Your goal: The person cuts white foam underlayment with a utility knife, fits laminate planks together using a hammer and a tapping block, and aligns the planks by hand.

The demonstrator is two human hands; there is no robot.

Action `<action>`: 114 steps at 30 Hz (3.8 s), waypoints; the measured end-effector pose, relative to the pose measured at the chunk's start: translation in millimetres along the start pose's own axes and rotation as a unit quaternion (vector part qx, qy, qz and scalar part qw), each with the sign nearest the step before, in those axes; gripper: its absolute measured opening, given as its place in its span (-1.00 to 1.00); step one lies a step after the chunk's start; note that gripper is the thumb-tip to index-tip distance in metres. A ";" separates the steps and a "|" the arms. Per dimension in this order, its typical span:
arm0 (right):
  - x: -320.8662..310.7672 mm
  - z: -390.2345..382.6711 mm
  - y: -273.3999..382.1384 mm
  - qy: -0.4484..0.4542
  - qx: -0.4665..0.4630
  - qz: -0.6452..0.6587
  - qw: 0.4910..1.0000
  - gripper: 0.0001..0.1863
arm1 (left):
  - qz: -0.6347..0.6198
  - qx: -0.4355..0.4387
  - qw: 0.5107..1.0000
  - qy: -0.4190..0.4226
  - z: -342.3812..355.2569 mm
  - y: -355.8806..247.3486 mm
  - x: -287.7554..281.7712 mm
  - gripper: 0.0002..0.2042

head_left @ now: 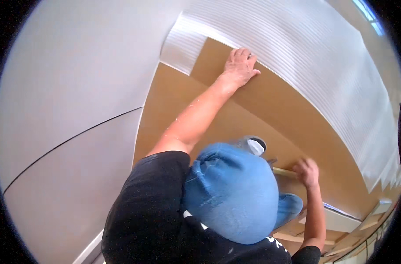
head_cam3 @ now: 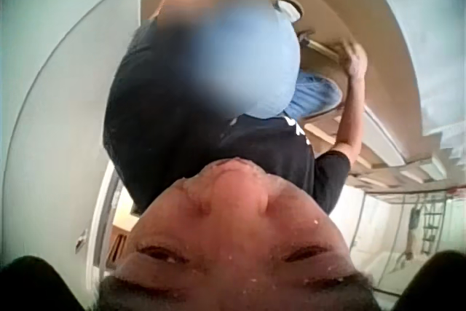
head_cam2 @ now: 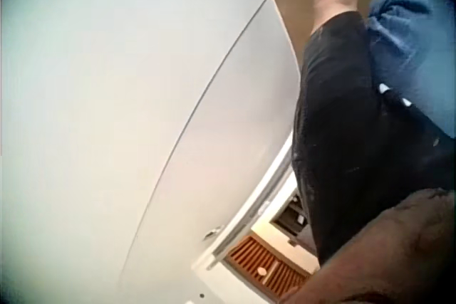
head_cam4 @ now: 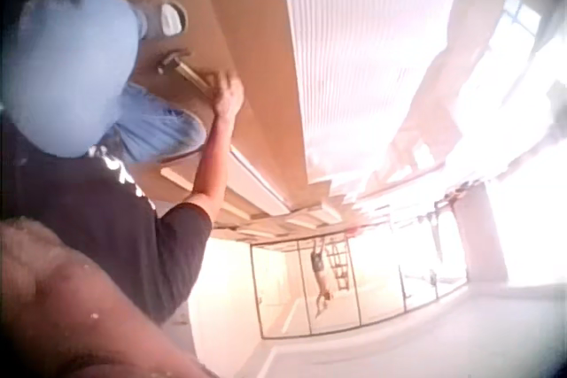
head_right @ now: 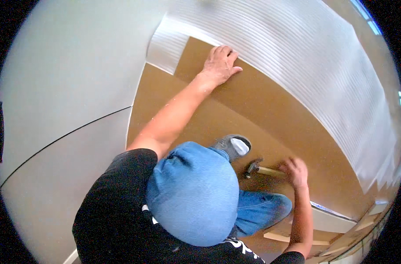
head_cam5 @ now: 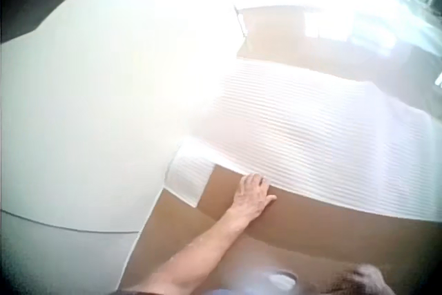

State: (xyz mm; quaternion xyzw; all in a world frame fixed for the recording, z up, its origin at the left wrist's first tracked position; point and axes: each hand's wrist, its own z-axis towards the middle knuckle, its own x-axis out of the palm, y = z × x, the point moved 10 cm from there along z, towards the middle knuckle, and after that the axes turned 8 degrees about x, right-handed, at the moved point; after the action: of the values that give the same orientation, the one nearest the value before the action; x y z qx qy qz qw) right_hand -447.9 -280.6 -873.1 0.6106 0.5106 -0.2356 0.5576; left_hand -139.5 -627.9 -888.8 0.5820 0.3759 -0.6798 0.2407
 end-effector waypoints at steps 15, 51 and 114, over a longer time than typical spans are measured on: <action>-63.5 202.2 -23.9 -0.169 0.200 -0.095 0.960 -0.76 | -0.045 -0.074 0.977 0.192 8.1 12.8 10.1 -0.50; -139.1 -195.9 -407.1 -0.236 0.513 -0.135 0.814 -0.68 | -0.044 0.304 0.935 0.178 77.8 -314.3 64.3 -0.40; -147.6 -421.5 -638.0 -0.331 0.661 0.101 0.666 -0.26 | 0.057 0.460 0.874 0.144 383.3 -975.1 283.6 -0.31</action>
State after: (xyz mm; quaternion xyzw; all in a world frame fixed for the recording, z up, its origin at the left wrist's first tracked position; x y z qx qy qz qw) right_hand -1186.3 -36.9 -915.0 0.7487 -0.0624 -0.6402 0.1604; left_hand -1177.7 -313.3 -924.1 0.7387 0.0171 -0.6699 -0.0724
